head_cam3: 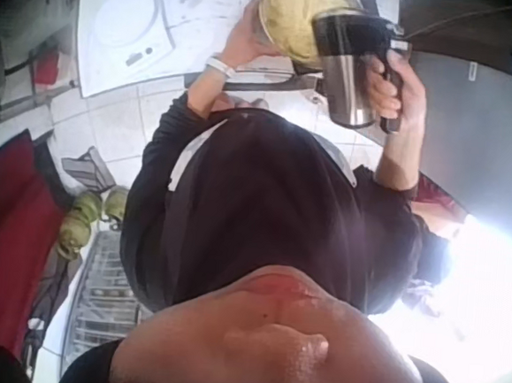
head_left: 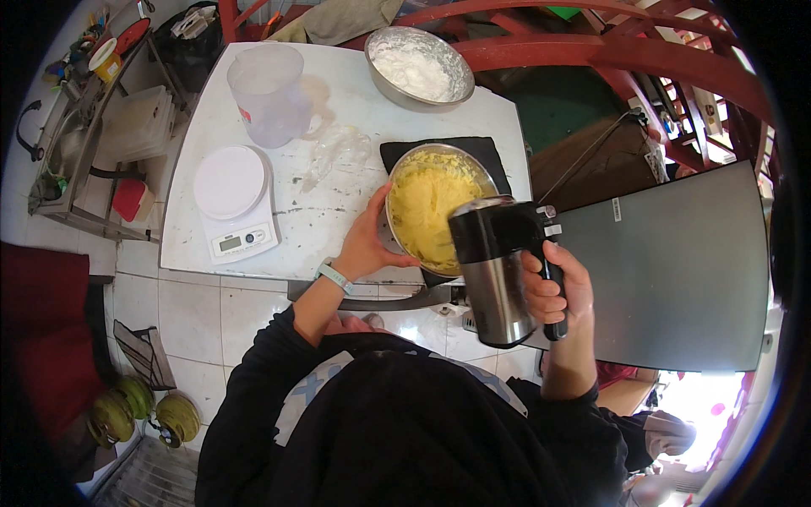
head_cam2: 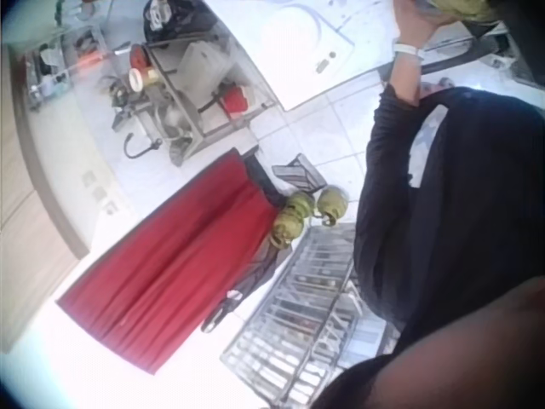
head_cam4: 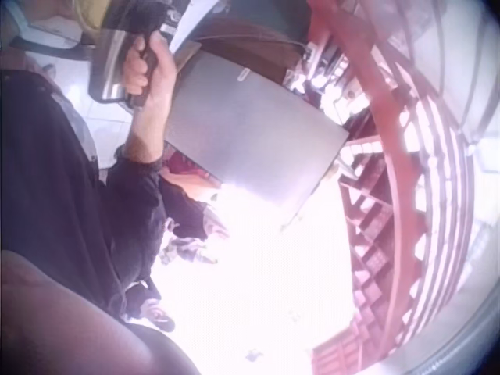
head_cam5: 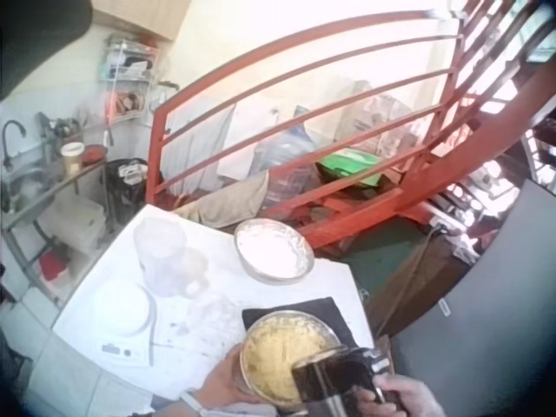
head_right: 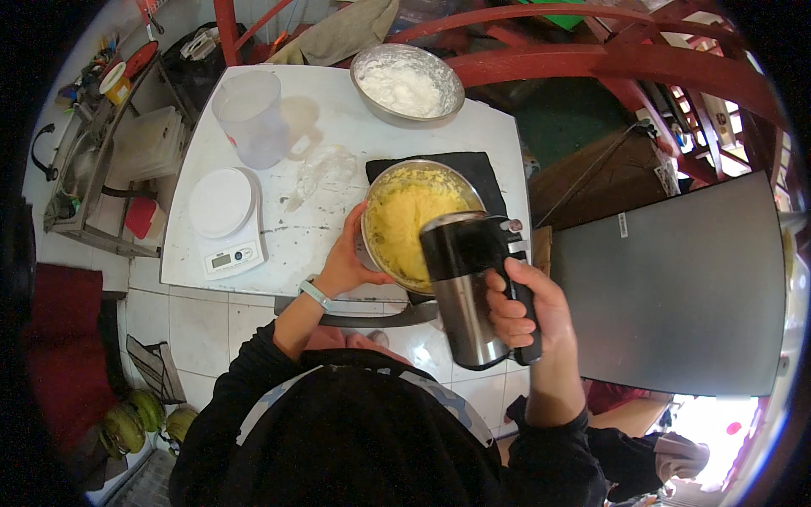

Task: The person uses a hand mixer to blend batter in a bowl, scrapes the sides with a spatula, and then scrapes remaining mixture into another bowl.

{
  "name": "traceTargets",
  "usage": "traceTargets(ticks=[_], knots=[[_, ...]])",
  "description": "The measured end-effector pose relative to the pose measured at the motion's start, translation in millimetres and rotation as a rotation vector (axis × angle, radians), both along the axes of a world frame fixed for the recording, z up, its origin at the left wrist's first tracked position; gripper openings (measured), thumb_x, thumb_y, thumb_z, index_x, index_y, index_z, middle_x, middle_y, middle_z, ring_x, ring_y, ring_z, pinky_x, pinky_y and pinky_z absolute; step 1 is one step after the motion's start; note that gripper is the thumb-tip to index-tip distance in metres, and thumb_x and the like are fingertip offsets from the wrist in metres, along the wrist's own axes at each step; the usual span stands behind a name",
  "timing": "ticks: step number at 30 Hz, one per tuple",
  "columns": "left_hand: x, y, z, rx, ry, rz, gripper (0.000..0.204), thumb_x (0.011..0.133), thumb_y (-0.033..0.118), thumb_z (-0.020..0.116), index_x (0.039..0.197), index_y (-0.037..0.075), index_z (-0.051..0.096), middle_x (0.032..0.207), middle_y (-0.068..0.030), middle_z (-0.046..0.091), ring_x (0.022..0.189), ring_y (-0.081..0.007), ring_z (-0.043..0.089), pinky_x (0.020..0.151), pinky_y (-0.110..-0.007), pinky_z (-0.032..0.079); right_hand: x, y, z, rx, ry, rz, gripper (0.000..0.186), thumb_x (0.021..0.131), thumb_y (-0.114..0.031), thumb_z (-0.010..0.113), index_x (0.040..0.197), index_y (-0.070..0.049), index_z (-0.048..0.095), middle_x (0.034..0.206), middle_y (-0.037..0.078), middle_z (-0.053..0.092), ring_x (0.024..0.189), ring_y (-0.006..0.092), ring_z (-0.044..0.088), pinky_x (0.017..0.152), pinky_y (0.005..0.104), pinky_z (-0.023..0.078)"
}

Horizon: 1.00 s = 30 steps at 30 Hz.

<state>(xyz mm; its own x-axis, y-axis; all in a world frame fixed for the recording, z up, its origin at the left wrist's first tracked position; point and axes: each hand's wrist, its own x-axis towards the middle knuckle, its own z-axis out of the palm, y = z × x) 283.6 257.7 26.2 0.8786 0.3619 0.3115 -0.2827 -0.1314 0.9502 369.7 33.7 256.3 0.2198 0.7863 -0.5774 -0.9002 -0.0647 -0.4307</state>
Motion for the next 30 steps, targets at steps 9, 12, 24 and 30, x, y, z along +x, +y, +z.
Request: traceTargets(ticks=[9, 12, 24, 30], knots=[[10.2, -5.8, -2.7, -0.032, 0.006, -0.009, 0.122, 0.044, 0.026, 0.090, 0.140, 0.007, 0.016, 0.134, -0.0173, 0.039, 0.123, -0.0300, 0.041, 0.103, -0.037, 0.033, 30.2, 48.1, -52.5, 0.449, 0.035, -0.108, 0.029, 0.094, -0.036, 0.041, 0.086, -0.010, 0.051, 0.056, -0.002, 0.040, 0.038, 0.0079, 0.036, 0.031, 0.0237, 0.028], [9.6, -4.9, -2.5, -0.090, -0.023, -0.064, 0.126, 0.045, 0.024, 0.090, 0.141, 0.007, 0.011, 0.134, -0.0178, 0.038, 0.123, -0.0292, 0.041, 0.103, -0.037, 0.034, 1.0, 36.6, -36.4, 0.380, 0.114, -0.023, 0.029, 0.094, -0.035, 0.041, 0.086, -0.008, 0.049, 0.055, -0.001, 0.041, 0.037, 0.0082, 0.036, 0.030, 0.0230, 0.028], [11.7, -11.2, 7.1, -0.101, 0.001, -0.105, 0.127, 0.047, 0.025, 0.090, 0.141, 0.008, 0.007, 0.134, -0.0183, 0.038, 0.122, -0.0285, 0.042, 0.103, -0.037, 0.034, 19.1, 44.2, -38.2, 0.219, -0.182, -0.144, 0.027, 0.094, -0.032, 0.044, 0.082, -0.008, 0.047, 0.055, -0.002, 0.039, 0.037, 0.0060, 0.033, 0.030, 0.0208, 0.027], [6.8, -1.3, -9.2, -0.011, -0.003, -0.020, 0.124, 0.046, 0.024, 0.090, 0.140, 0.007, 0.012, 0.135, -0.0178, 0.037, 0.123, -0.0297, 0.041, 0.103, -0.037, 0.033, -6.8, 21.9, -18.6, 0.251, 0.113, 0.013, 0.026, 0.094, -0.032, 0.044, 0.084, -0.009, 0.048, 0.055, -0.001, 0.041, 0.035, 0.0074, 0.034, 0.029, 0.0211, 0.027]])
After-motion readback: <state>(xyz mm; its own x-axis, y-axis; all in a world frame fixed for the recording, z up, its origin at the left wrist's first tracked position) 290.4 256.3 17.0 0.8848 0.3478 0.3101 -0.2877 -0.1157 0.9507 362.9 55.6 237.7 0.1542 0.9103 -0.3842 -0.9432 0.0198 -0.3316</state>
